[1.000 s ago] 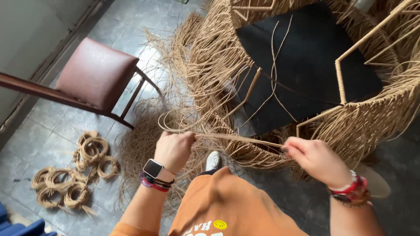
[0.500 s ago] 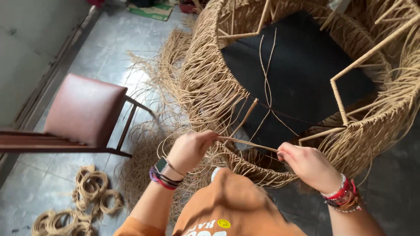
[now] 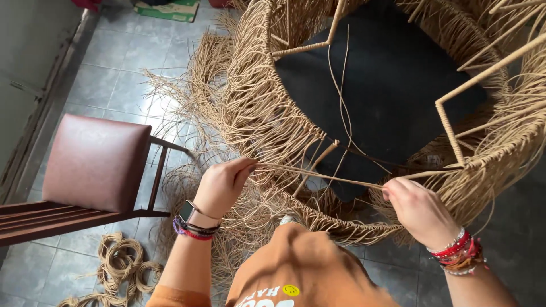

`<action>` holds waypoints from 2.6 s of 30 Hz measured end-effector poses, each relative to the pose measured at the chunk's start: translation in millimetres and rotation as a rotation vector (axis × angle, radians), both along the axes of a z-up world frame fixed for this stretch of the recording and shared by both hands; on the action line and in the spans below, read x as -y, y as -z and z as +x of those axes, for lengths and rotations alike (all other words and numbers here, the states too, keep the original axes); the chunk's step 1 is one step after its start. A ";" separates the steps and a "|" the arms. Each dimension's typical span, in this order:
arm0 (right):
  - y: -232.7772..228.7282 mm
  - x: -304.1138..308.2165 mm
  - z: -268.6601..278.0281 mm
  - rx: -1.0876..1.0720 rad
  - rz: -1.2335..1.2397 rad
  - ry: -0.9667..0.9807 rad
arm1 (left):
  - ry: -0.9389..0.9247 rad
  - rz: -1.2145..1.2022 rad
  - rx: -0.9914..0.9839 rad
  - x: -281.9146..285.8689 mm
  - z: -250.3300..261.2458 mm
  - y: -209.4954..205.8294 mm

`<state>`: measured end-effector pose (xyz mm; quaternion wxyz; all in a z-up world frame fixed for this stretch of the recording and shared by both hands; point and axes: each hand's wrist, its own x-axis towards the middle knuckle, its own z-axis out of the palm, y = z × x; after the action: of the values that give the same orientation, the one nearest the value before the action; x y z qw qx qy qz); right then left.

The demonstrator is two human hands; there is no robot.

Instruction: Weaving dried straw strands through a large furniture frame to create a decorative cover.

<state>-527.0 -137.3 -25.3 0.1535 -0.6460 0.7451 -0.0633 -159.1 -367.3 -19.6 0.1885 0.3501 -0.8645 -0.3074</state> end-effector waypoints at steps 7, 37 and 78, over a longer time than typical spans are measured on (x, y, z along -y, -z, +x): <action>-17.6 7.4 -2.6 0.168 -0.234 -0.260 | 0.188 0.299 0.119 4.3 4.0 3.9; 46.7 94.2 113.2 0.600 -0.429 0.406 | -0.125 0.302 -0.210 -63.6 -139.8 182.3; 76.4 83.7 100.4 0.346 -0.642 0.191 | 0.064 1.371 -0.501 -92.0 -97.5 144.3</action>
<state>-426.6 -221.0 -101.8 0.0602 -0.5685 0.7073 -0.4159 -256.6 -275.2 -163.9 0.1103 0.2832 -0.4185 -0.8559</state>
